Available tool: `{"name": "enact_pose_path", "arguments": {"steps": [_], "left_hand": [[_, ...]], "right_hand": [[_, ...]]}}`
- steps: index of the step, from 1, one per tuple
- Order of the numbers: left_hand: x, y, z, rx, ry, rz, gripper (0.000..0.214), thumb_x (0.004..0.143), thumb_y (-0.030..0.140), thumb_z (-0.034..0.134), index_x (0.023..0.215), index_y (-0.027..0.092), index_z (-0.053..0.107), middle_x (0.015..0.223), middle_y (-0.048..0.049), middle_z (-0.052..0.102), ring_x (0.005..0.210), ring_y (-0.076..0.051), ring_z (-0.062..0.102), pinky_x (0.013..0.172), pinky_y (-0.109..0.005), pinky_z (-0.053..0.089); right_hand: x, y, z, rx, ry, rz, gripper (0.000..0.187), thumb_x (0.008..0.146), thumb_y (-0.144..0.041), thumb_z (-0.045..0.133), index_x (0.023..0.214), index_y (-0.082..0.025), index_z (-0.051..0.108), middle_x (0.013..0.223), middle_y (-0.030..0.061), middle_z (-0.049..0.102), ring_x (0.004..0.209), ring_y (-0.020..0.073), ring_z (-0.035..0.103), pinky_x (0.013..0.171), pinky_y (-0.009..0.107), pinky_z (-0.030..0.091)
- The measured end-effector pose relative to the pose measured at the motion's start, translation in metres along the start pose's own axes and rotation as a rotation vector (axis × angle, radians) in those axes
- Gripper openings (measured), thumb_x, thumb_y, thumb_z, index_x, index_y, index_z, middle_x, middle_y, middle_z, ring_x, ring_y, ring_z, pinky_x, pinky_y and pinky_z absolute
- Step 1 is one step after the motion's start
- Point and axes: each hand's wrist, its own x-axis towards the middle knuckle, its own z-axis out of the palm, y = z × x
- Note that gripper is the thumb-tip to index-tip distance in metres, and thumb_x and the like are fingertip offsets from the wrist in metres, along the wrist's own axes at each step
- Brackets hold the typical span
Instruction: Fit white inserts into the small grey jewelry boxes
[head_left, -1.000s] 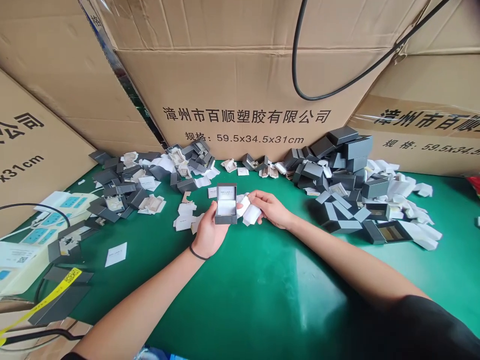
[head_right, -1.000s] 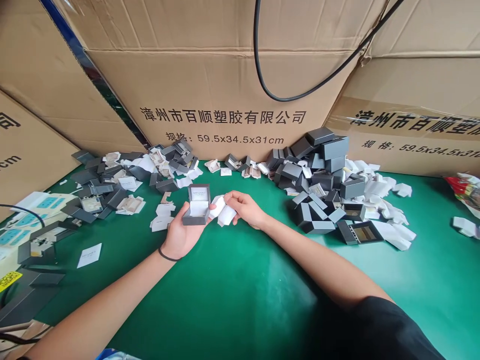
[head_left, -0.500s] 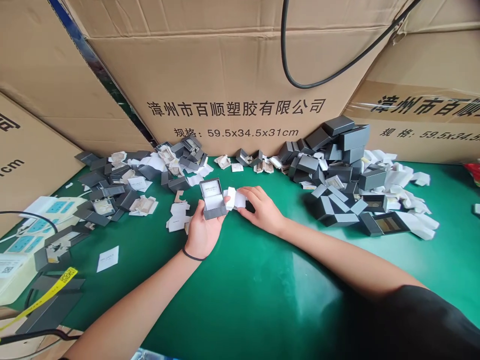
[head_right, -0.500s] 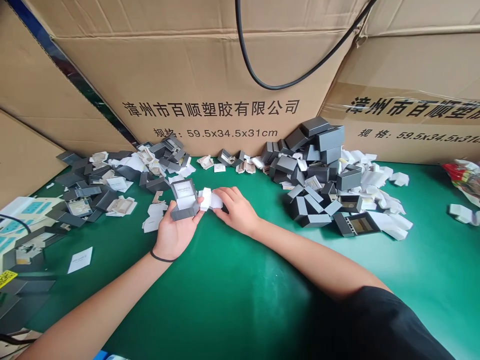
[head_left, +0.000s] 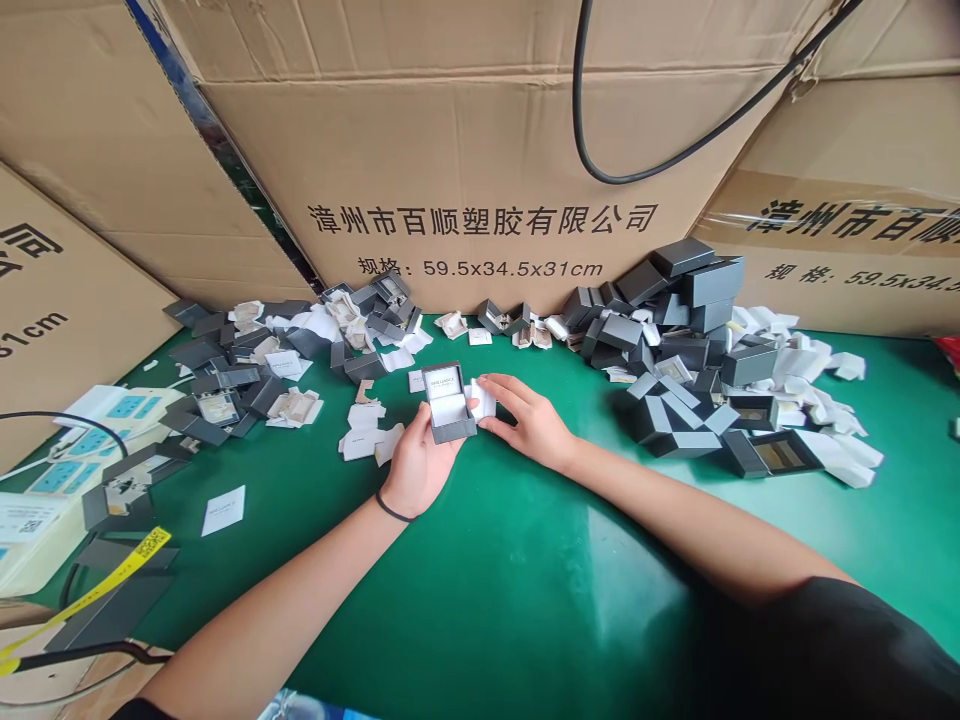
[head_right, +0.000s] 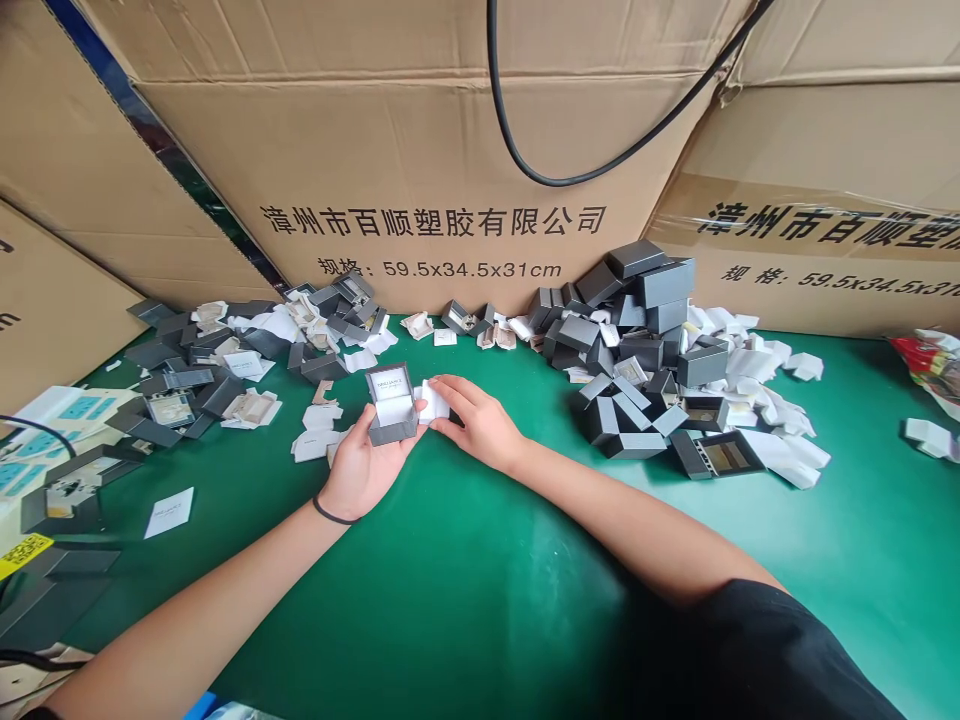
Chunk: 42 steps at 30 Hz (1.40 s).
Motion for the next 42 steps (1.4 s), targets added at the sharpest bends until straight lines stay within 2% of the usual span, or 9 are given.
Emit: {"name": "enact_pose_path", "arguments": {"steps": [7, 10, 14, 17, 20, 25, 30, 38, 42], "left_hand": [[0.002, 0.0, -0.001, 0.125, -0.047, 0.031, 0.047, 0.09, 0.038, 0.044, 0.133, 0.019, 0.046, 0.12, -0.0087, 0.061, 0.116, -0.024, 0.052, 0.101, -0.04, 0.038], [0.007, 0.004, -0.005, 0.232, -0.03, 0.109, 0.043, 0.09, 0.036, 0.046, 0.131, 0.024, 0.047, 0.125, -0.0062, 0.057, 0.119, -0.021, 0.05, 0.1, -0.034, 0.039], [0.015, 0.011, -0.016, 0.47, 0.048, 0.207, 0.046, 0.087, 0.035, 0.052, 0.132, 0.03, 0.042, 0.133, -0.0041, 0.05, 0.123, -0.019, 0.046, 0.098, -0.029, 0.04], [0.019, 0.014, -0.022, 0.648, 0.044, 0.228, 0.059, 0.083, 0.034, 0.058, 0.137, 0.028, 0.035, 0.128, -0.0081, 0.053, 0.116, -0.021, 0.051, 0.096, -0.033, 0.042], [0.02, 0.016, -0.023, 0.754, -0.005, 0.269, 0.065, 0.077, 0.028, 0.065, 0.136, 0.024, 0.038, 0.125, -0.01, 0.056, 0.113, -0.023, 0.053, 0.097, -0.034, 0.041], [0.02, 0.023, -0.021, 0.791, -0.054, 0.261, 0.063, 0.068, 0.021, 0.073, 0.127, 0.022, 0.051, 0.13, -0.0096, 0.052, 0.119, -0.027, 0.049, 0.101, -0.034, 0.038], [0.017, 0.021, -0.016, 0.731, -0.06, 0.27, 0.061, 0.064, 0.019, 0.076, 0.122, 0.021, 0.056, 0.127, -0.0104, 0.054, 0.122, -0.028, 0.046, 0.104, -0.033, 0.035], [0.015, 0.018, -0.015, 0.842, -0.105, 0.257, 0.072, 0.064, 0.02, 0.076, 0.13, 0.024, 0.049, 0.118, -0.0099, 0.059, 0.115, -0.027, 0.052, 0.102, -0.036, 0.036], [0.014, 0.02, -0.011, 0.758, -0.079, 0.224, 0.07, 0.062, 0.016, 0.077, 0.127, 0.021, 0.052, 0.12, -0.0115, 0.058, 0.119, -0.029, 0.049, 0.104, -0.035, 0.034]], "right_hand": [[0.002, -0.004, -0.006, -0.072, -0.06, 0.076, 0.038, 0.089, -0.033, 0.046, 0.125, -0.023, 0.045, 0.123, 0.0102, 0.054, 0.111, 0.0224, 0.055, 0.09, 0.038, 0.051], [0.004, -0.004, -0.009, -0.07, 0.005, 0.161, 0.035, 0.085, -0.033, 0.049, 0.118, -0.022, 0.048, 0.119, 0.0117, 0.053, 0.104, 0.0237, 0.057, 0.086, 0.04, 0.053], [0.006, -0.003, -0.008, 0.156, 0.132, 0.301, 0.032, 0.083, -0.035, 0.051, 0.112, -0.02, 0.047, 0.114, 0.0112, 0.051, 0.097, 0.0202, 0.059, 0.084, 0.037, 0.054], [0.006, -0.001, -0.005, 0.367, 0.129, 0.372, 0.033, 0.085, -0.038, 0.05, 0.113, -0.02, 0.045, 0.109, 0.0096, 0.054, 0.092, 0.0174, 0.061, 0.083, 0.035, 0.053], [0.006, -0.001, -0.003, 0.462, 0.113, 0.406, 0.035, 0.086, -0.041, 0.05, 0.112, -0.019, 0.046, 0.106, 0.009, 0.058, 0.092, 0.0172, 0.061, 0.086, 0.035, 0.051], [0.008, -0.003, -0.004, 0.461, 0.069, 0.416, 0.038, 0.084, -0.043, 0.053, 0.113, -0.019, 0.05, 0.105, 0.0088, 0.061, 0.093, 0.0182, 0.058, 0.085, 0.036, 0.05], [0.007, -0.008, -0.005, 0.478, 0.019, 0.345, 0.037, 0.086, -0.041, 0.051, 0.116, -0.019, 0.05, 0.107, 0.0086, 0.061, 0.091, 0.0175, 0.059, 0.085, 0.035, 0.05], [0.006, -0.008, -0.004, 0.311, -0.021, 0.239, 0.034, 0.084, -0.037, 0.054, 0.113, -0.019, 0.052, 0.104, 0.008, 0.061, 0.092, 0.0179, 0.058, 0.084, 0.035, 0.049], [0.006, -0.009, -0.005, 0.208, -0.037, 0.24, 0.034, 0.084, -0.038, 0.054, 0.113, -0.02, 0.053, 0.099, 0.0072, 0.061, 0.087, 0.0182, 0.058, 0.08, 0.034, 0.05]]}}
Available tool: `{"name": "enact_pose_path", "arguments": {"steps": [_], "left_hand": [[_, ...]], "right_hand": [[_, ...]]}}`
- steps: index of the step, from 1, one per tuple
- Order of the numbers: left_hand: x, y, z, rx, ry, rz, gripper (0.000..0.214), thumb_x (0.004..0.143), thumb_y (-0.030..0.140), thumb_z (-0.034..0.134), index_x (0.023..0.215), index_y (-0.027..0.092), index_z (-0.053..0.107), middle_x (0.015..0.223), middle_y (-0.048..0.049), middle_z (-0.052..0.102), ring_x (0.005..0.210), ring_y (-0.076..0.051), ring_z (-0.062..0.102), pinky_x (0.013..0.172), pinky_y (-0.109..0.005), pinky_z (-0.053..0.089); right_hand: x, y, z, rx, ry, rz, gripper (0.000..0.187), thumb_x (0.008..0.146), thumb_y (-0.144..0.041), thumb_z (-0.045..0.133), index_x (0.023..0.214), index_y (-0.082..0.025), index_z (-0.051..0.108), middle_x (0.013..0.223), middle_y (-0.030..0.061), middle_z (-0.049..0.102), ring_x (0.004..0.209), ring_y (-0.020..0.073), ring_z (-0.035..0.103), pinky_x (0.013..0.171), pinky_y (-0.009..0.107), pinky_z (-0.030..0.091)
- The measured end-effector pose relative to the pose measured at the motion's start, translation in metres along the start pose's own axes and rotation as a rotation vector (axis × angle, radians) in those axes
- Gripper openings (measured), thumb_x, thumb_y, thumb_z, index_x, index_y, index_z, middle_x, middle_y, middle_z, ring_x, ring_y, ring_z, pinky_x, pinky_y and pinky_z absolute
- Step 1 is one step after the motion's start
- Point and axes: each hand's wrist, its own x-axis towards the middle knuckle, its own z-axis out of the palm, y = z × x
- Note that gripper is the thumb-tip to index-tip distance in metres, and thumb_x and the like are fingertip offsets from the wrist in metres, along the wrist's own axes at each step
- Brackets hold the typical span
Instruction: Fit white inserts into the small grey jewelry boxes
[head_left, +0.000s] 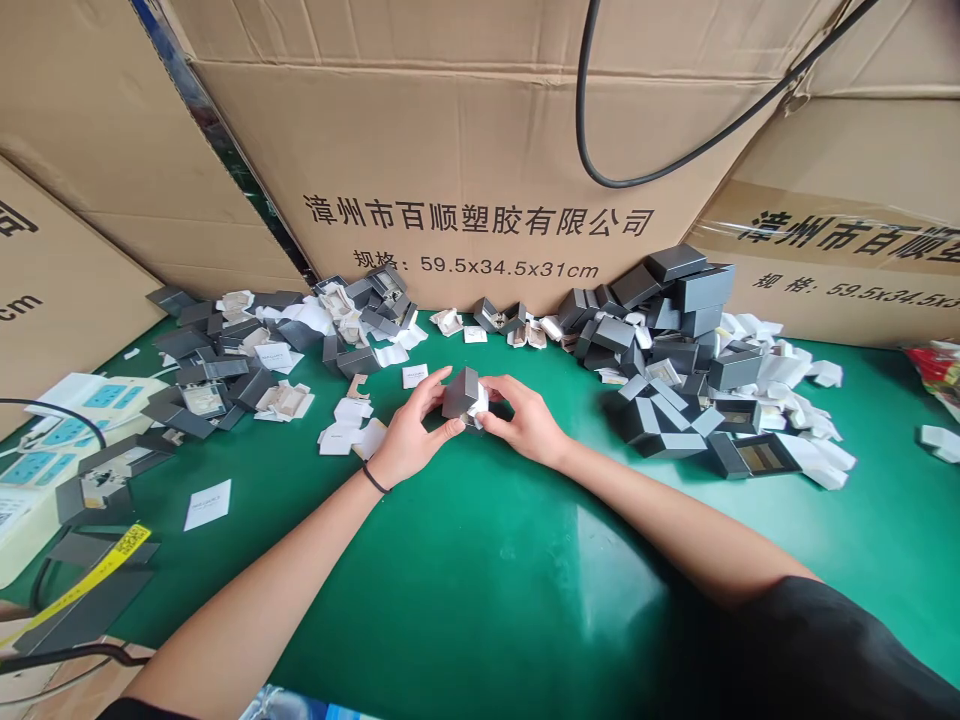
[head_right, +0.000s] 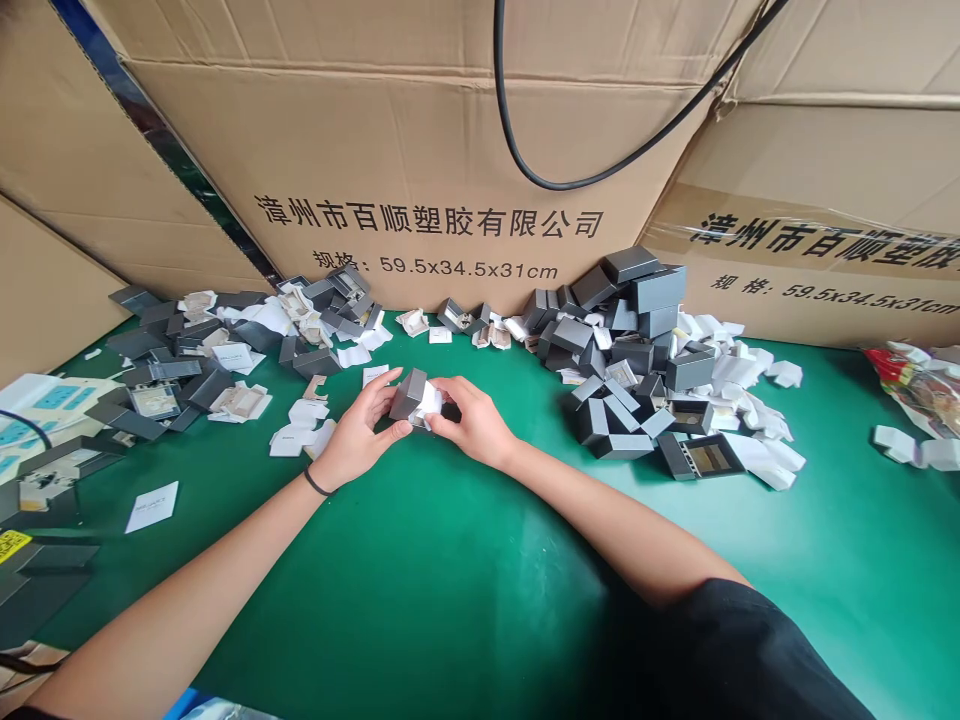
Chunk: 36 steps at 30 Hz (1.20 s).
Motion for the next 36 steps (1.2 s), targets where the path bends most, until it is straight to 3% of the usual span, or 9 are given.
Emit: {"name": "enact_pose_path", "arguments": {"steps": [9, 26, 30, 36], "left_hand": [[0.0, -0.001, -0.001, -0.013, -0.014, 0.006, 0.071, 0.061, 0.015, 0.077, 0.127, 0.021, 0.052, 0.118, -0.0112, 0.059, 0.119, -0.029, 0.049, 0.104, -0.036, 0.034], [0.002, -0.006, -0.004, 0.205, -0.085, 0.121, 0.069, 0.07, 0.026, 0.071, 0.134, 0.025, 0.044, 0.122, -0.0107, 0.056, 0.115, -0.027, 0.051, 0.099, -0.035, 0.039], [0.004, -0.01, -0.008, 0.28, -0.117, 0.115, 0.07, 0.075, 0.029, 0.066, 0.137, 0.023, 0.035, 0.126, -0.0113, 0.052, 0.116, -0.026, 0.051, 0.098, -0.037, 0.041], [0.005, -0.012, -0.01, 0.394, -0.158, 0.139, 0.07, 0.079, 0.034, 0.063, 0.139, 0.024, 0.028, 0.126, -0.0116, 0.051, 0.115, -0.024, 0.052, 0.098, -0.039, 0.043]], "right_hand": [[-0.001, 0.002, 0.006, -0.102, 0.037, -0.045, 0.039, 0.086, -0.042, 0.05, 0.12, -0.021, 0.049, 0.099, 0.0083, 0.059, 0.084, 0.0188, 0.058, 0.076, 0.035, 0.052], [-0.005, -0.006, 0.008, -0.002, 0.101, 0.045, 0.038, 0.083, -0.04, 0.055, 0.116, -0.021, 0.052, 0.096, 0.0078, 0.055, 0.085, 0.0177, 0.057, 0.058, 0.026, 0.059], [-0.006, -0.001, 0.008, -0.05, 0.143, -0.005, 0.038, 0.084, -0.04, 0.054, 0.118, -0.024, 0.05, 0.104, 0.0086, 0.055, 0.092, 0.0192, 0.057, 0.062, 0.029, 0.06], [-0.004, 0.008, 0.009, -0.209, 0.137, -0.155, 0.039, 0.085, -0.042, 0.054, 0.118, -0.023, 0.048, 0.108, 0.0103, 0.058, 0.098, 0.0226, 0.057, 0.081, 0.039, 0.054]]}}
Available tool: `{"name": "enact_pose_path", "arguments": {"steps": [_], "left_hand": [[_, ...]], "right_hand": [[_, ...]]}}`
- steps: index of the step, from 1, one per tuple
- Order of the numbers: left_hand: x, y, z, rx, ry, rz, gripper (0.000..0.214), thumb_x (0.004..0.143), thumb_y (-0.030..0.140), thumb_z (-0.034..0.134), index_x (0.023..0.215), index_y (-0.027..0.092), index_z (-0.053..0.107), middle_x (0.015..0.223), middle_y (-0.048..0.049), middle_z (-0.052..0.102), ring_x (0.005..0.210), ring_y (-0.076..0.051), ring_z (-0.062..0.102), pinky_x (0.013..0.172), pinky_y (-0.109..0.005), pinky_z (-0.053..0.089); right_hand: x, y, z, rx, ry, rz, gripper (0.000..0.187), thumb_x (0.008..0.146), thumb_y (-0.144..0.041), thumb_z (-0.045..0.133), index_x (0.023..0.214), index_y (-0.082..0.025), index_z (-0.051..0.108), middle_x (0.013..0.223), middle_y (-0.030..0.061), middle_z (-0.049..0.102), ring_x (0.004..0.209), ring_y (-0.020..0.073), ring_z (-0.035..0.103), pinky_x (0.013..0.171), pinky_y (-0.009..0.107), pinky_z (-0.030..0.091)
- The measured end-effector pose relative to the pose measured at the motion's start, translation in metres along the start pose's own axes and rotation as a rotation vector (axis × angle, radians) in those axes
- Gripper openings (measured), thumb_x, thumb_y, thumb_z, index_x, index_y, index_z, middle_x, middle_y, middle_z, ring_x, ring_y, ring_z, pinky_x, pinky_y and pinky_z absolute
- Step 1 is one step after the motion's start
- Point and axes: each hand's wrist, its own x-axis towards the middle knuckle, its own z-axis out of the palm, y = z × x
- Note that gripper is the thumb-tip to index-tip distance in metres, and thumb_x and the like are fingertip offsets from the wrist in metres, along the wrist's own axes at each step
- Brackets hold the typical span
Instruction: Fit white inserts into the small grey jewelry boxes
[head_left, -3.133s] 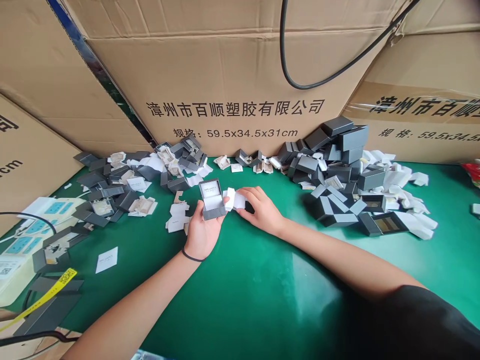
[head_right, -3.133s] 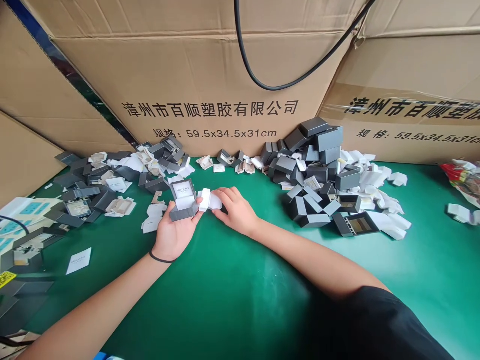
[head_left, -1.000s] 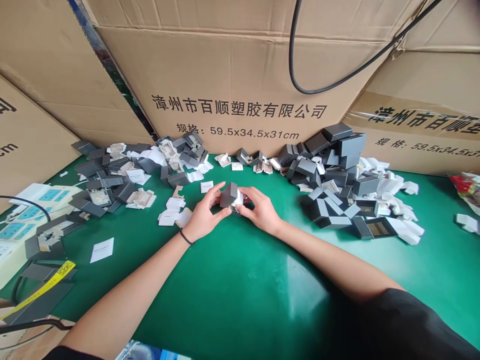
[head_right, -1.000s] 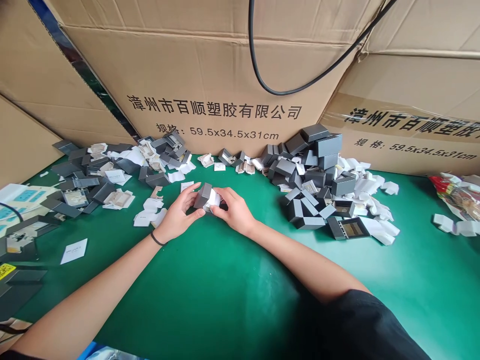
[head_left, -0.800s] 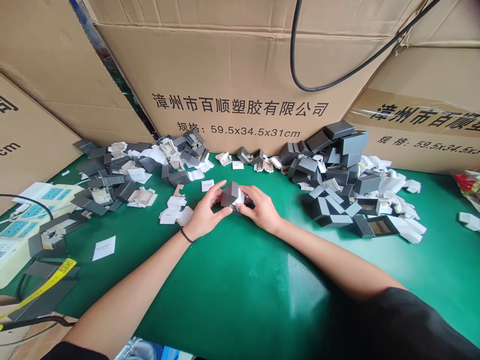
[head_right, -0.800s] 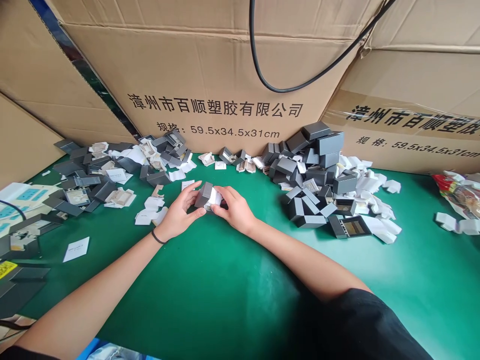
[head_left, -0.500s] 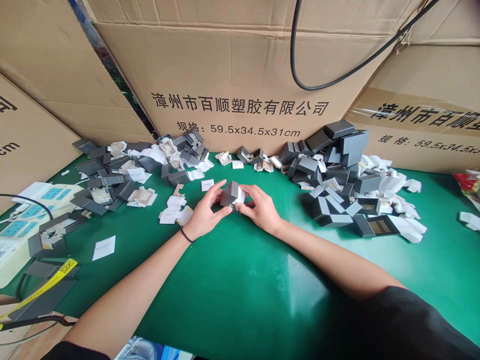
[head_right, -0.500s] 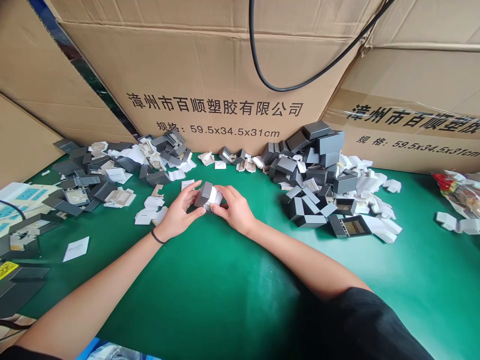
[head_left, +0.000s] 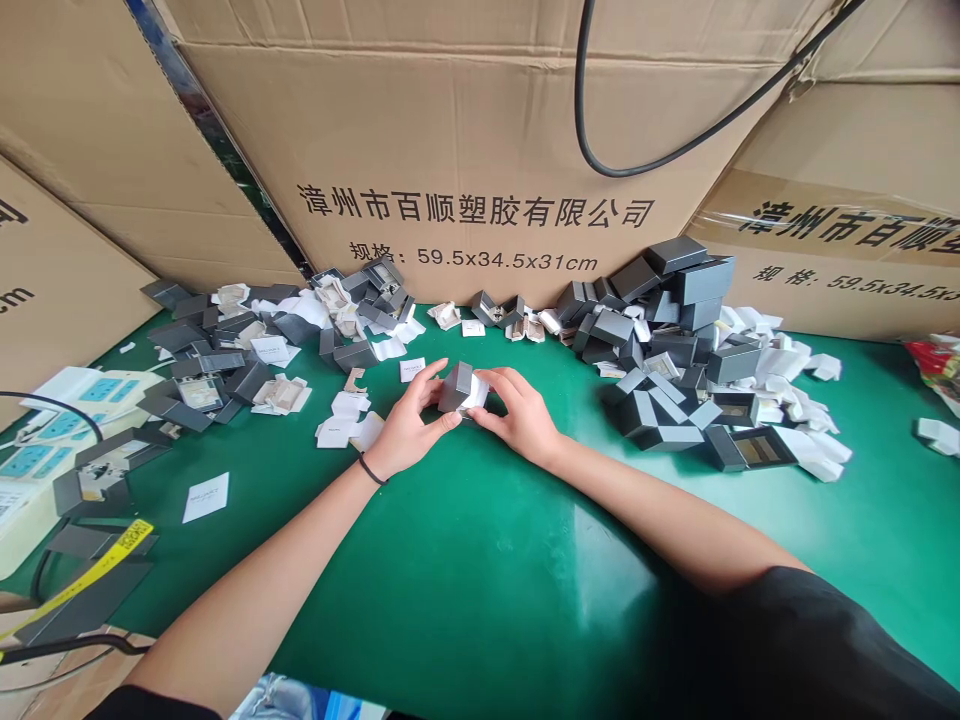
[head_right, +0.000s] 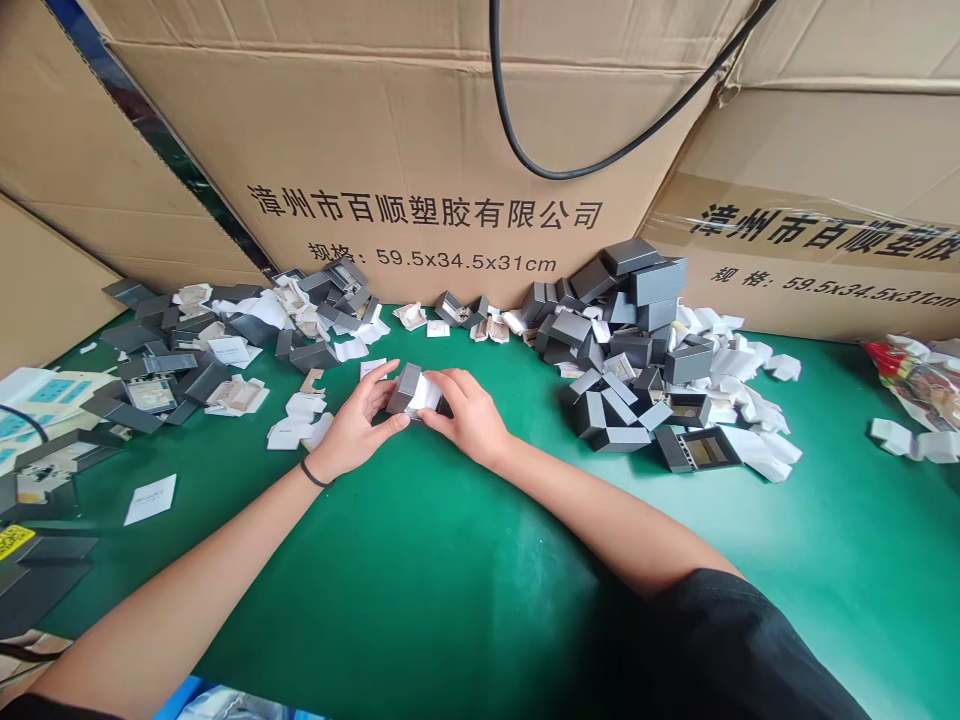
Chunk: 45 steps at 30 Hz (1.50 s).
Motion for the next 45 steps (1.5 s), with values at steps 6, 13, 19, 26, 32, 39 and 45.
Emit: {"name": "enact_pose_path", "arguments": {"steps": [6, 13, 19, 26, 32, 39, 45], "left_hand": [[-0.001, 0.0, 0.0, 0.038, -0.005, 0.019, 0.071, 0.079, 0.034, 0.062, 0.139, 0.023, 0.027, 0.127, -0.0115, 0.051, 0.117, -0.024, 0.05, 0.099, -0.039, 0.042], [0.0, -0.001, -0.001, 0.055, -0.019, 0.008, 0.071, 0.08, 0.034, 0.062, 0.14, 0.025, 0.025, 0.13, -0.0108, 0.049, 0.12, -0.024, 0.048, 0.102, -0.039, 0.04], [0.0, 0.0, -0.002, 0.046, -0.03, -0.004, 0.071, 0.08, 0.035, 0.061, 0.14, 0.025, 0.026, 0.131, -0.0109, 0.048, 0.122, -0.025, 0.047, 0.102, -0.04, 0.04], [0.001, 0.003, -0.003, 0.035, -0.044, -0.025, 0.071, 0.079, 0.035, 0.062, 0.139, 0.025, 0.027, 0.131, -0.0106, 0.049, 0.121, -0.025, 0.048, 0.101, -0.039, 0.042], [0.002, 0.003, -0.004, 0.003, -0.05, -0.057, 0.072, 0.079, 0.035, 0.063, 0.139, 0.023, 0.026, 0.13, -0.0114, 0.05, 0.121, -0.025, 0.048, 0.1, -0.038, 0.043], [0.003, -0.001, -0.006, -0.034, -0.055, -0.067, 0.071, 0.079, 0.036, 0.062, 0.139, 0.023, 0.025, 0.131, -0.0128, 0.048, 0.122, -0.026, 0.047, 0.099, -0.04, 0.043], [0.005, 0.0, -0.007, -0.023, -0.064, -0.072, 0.071, 0.079, 0.037, 0.061, 0.139, 0.023, 0.025, 0.133, -0.0135, 0.047, 0.123, -0.026, 0.046, 0.099, -0.041, 0.043]], "right_hand": [[0.001, -0.001, 0.0, -0.048, -0.028, -0.061, 0.037, 0.084, -0.04, 0.054, 0.114, -0.02, 0.05, 0.104, 0.0116, 0.062, 0.098, 0.0239, 0.058, 0.08, 0.039, 0.05], [0.003, 0.0, -0.004, -0.1, -0.117, -0.052, 0.036, 0.081, -0.038, 0.055, 0.111, -0.017, 0.054, 0.1, 0.012, 0.063, 0.09, 0.0248, 0.057, 0.078, 0.041, 0.048], [0.005, -0.003, -0.006, -0.062, -0.151, -0.006, 0.039, 0.079, -0.033, 0.059, 0.113, -0.014, 0.052, 0.097, 0.0114, 0.063, 0.088, 0.0238, 0.056, 0.078, 0.039, 0.05], [0.005, -0.002, -0.012, 0.005, -0.205, 0.053, 0.027, 0.079, -0.038, 0.063, 0.097, -0.019, 0.055, 0.092, 0.0078, 0.064, 0.084, 0.021, 0.058, 0.072, 0.035, 0.05], [0.005, -0.001, -0.012, -0.113, -0.24, -0.074, 0.02, 0.084, -0.036, 0.057, 0.092, -0.018, 0.063, 0.101, 0.0086, 0.067, 0.092, 0.0223, 0.056, 0.078, 0.038, 0.047], [0.001, 0.0, -0.014, -0.25, -0.204, -0.174, 0.026, 0.089, -0.037, 0.049, 0.097, -0.021, 0.068, 0.11, 0.0079, 0.065, 0.098, 0.0228, 0.051, 0.074, 0.037, 0.043], [0.004, 0.002, -0.023, -0.268, -0.283, -0.23, 0.029, 0.091, -0.034, 0.044, 0.104, -0.022, 0.066, 0.104, 0.0063, 0.068, 0.095, 0.0225, 0.052, 0.072, 0.038, 0.041]]}}
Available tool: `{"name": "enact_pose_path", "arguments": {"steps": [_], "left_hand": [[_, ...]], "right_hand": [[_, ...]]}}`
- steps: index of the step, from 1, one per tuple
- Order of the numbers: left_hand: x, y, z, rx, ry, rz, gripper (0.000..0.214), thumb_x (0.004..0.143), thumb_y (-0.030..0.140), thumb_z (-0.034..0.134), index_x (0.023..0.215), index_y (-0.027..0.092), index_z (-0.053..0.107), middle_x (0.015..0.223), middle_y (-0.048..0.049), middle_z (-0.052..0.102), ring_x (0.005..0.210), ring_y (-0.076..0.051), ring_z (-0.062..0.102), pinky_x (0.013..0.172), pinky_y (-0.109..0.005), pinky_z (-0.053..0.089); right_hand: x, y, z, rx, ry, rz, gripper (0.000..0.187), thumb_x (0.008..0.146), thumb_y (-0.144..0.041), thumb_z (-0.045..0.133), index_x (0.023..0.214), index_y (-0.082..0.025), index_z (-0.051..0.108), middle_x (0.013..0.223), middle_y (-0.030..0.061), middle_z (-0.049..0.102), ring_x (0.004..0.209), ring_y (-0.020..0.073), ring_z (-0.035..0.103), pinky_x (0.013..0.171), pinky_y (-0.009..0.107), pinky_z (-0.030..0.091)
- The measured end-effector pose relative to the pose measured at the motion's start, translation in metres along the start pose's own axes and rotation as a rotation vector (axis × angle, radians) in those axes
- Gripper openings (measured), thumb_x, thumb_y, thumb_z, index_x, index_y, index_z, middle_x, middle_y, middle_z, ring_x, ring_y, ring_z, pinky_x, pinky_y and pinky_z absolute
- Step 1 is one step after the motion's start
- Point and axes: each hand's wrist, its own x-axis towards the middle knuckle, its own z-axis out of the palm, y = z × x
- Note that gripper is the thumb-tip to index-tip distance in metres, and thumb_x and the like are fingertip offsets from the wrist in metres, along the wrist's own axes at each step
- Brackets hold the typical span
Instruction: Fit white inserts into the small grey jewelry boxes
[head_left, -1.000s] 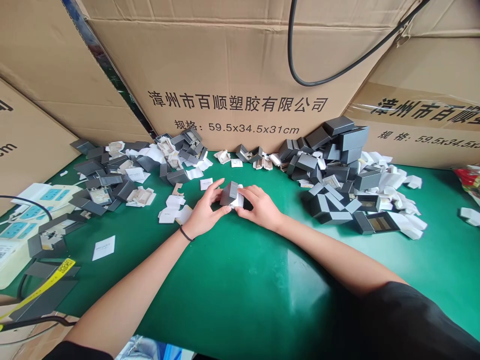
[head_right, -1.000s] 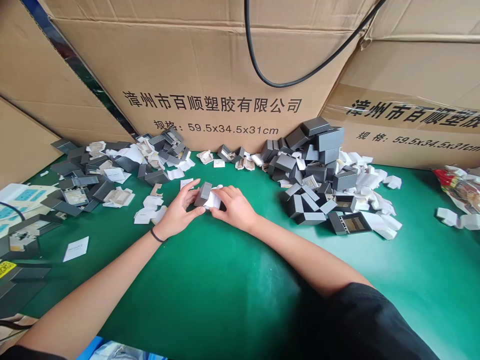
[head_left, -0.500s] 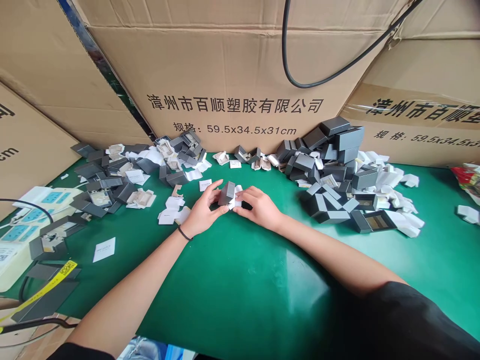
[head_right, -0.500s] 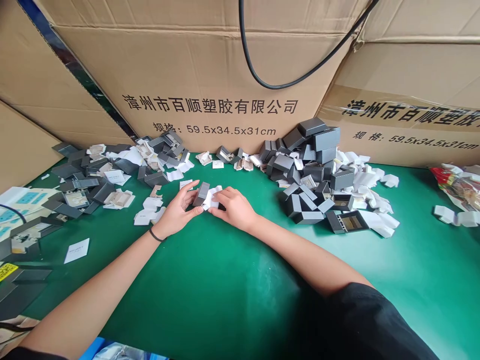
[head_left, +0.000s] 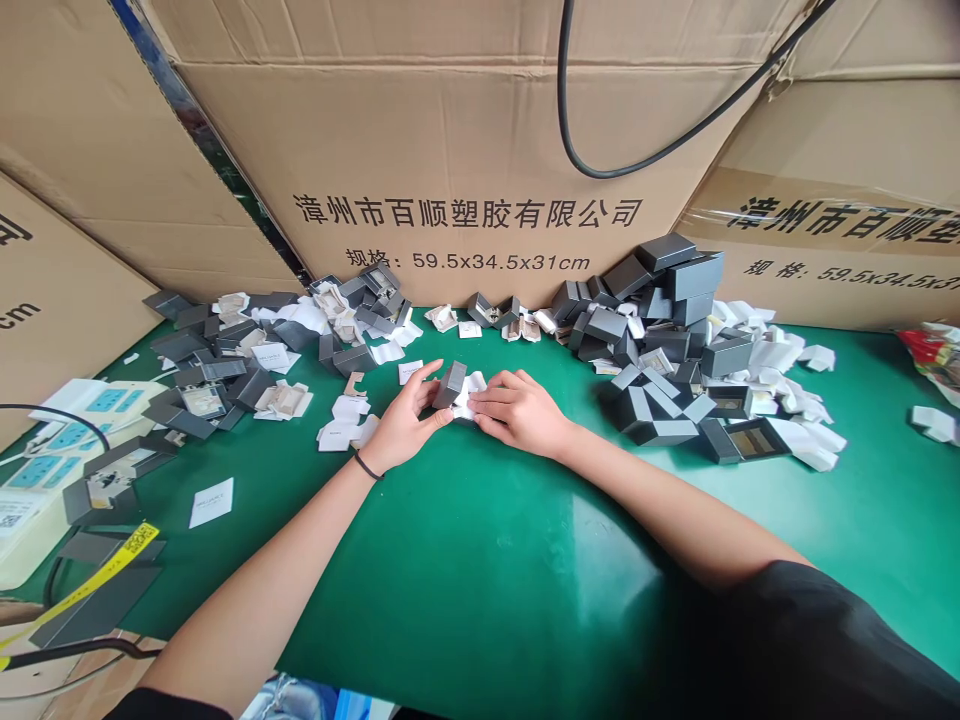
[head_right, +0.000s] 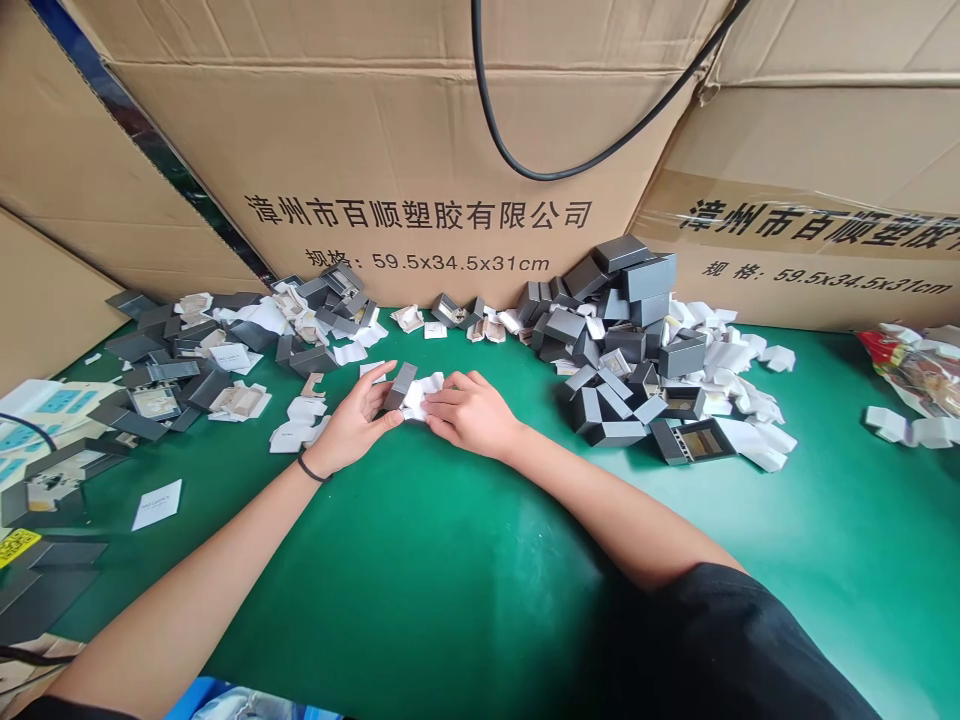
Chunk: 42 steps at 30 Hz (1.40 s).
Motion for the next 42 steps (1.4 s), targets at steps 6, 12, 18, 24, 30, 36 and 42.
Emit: {"name": "enact_pose_path", "arguments": {"steps": [6, 12, 18, 24, 30, 36, 42], "left_hand": [[-0.001, -0.002, -0.001, 0.045, 0.0, 0.014, 0.068, 0.08, 0.037, 0.061, 0.138, 0.024, 0.028, 0.131, -0.0122, 0.048, 0.122, -0.026, 0.047, 0.099, -0.04, 0.043], [0.0, 0.003, 0.0, 0.047, 0.003, 0.016, 0.066, 0.08, 0.038, 0.061, 0.136, 0.022, 0.031, 0.129, -0.0129, 0.05, 0.119, -0.026, 0.05, 0.098, -0.039, 0.044], [0.001, 0.007, 0.002, 0.047, 0.008, 0.015, 0.065, 0.079, 0.038, 0.061, 0.135, 0.02, 0.032, 0.129, -0.0132, 0.05, 0.118, -0.025, 0.05, 0.097, -0.038, 0.045], [0.001, 0.003, 0.003, 0.06, 0.014, 0.028, 0.065, 0.078, 0.039, 0.062, 0.134, 0.021, 0.033, 0.126, -0.0127, 0.053, 0.116, -0.026, 0.052, 0.097, -0.04, 0.045], [0.001, 0.0, 0.002, 0.084, 0.005, 0.037, 0.06, 0.081, 0.04, 0.058, 0.133, 0.021, 0.035, 0.133, -0.0136, 0.047, 0.12, -0.026, 0.049, 0.097, -0.04, 0.045], [0.001, -0.005, -0.001, 0.114, -0.003, 0.05, 0.059, 0.082, 0.039, 0.057, 0.134, 0.022, 0.034, 0.139, -0.0116, 0.042, 0.127, -0.026, 0.042, 0.102, -0.039, 0.041], [0.002, -0.006, -0.001, 0.13, -0.022, 0.058, 0.059, 0.083, 0.038, 0.055, 0.137, 0.023, 0.033, 0.14, -0.0113, 0.041, 0.128, -0.027, 0.041, 0.103, -0.041, 0.04]], "right_hand": [[0.0, 0.002, -0.003, -0.009, -0.025, -0.035, 0.028, 0.091, -0.036, 0.044, 0.101, -0.023, 0.067, 0.11, 0.0069, 0.064, 0.098, 0.0225, 0.05, 0.072, 0.037, 0.04], [0.006, -0.003, 0.006, 0.077, 0.114, 0.167, 0.032, 0.086, -0.046, 0.049, 0.095, -0.017, 0.061, 0.099, 0.0095, 0.065, 0.093, 0.0226, 0.052, 0.076, 0.037, 0.044], [0.01, -0.002, 0.012, 0.309, 0.126, 0.227, 0.036, 0.08, -0.044, 0.059, 0.104, -0.019, 0.053, 0.107, 0.0093, 0.061, 0.098, 0.0221, 0.052, 0.082, 0.037, 0.047], [0.012, -0.002, 0.014, 0.435, 0.158, 0.257, 0.033, 0.077, -0.041, 0.063, 0.101, -0.02, 0.055, 0.104, 0.0069, 0.064, 0.095, 0.0201, 0.055, 0.08, 0.034, 0.048], [0.015, -0.004, 0.012, 0.417, 0.171, 0.146, 0.019, 0.084, -0.036, 0.057, 0.095, -0.021, 0.058, 0.101, 0.0067, 0.065, 0.097, 0.0193, 0.056, 0.086, 0.036, 0.046], [0.019, -0.004, 0.011, 0.326, 0.145, 0.075, 0.012, 0.084, -0.03, 0.055, 0.09, -0.021, 0.061, 0.098, 0.0075, 0.062, 0.097, 0.0202, 0.054, 0.086, 0.037, 0.044], [0.025, -0.004, 0.006, 0.268, 0.006, 0.074, 0.009, 0.083, -0.028, 0.055, 0.086, -0.021, 0.061, 0.093, 0.0066, 0.057, 0.088, 0.0199, 0.051, 0.082, 0.037, 0.044]]}}
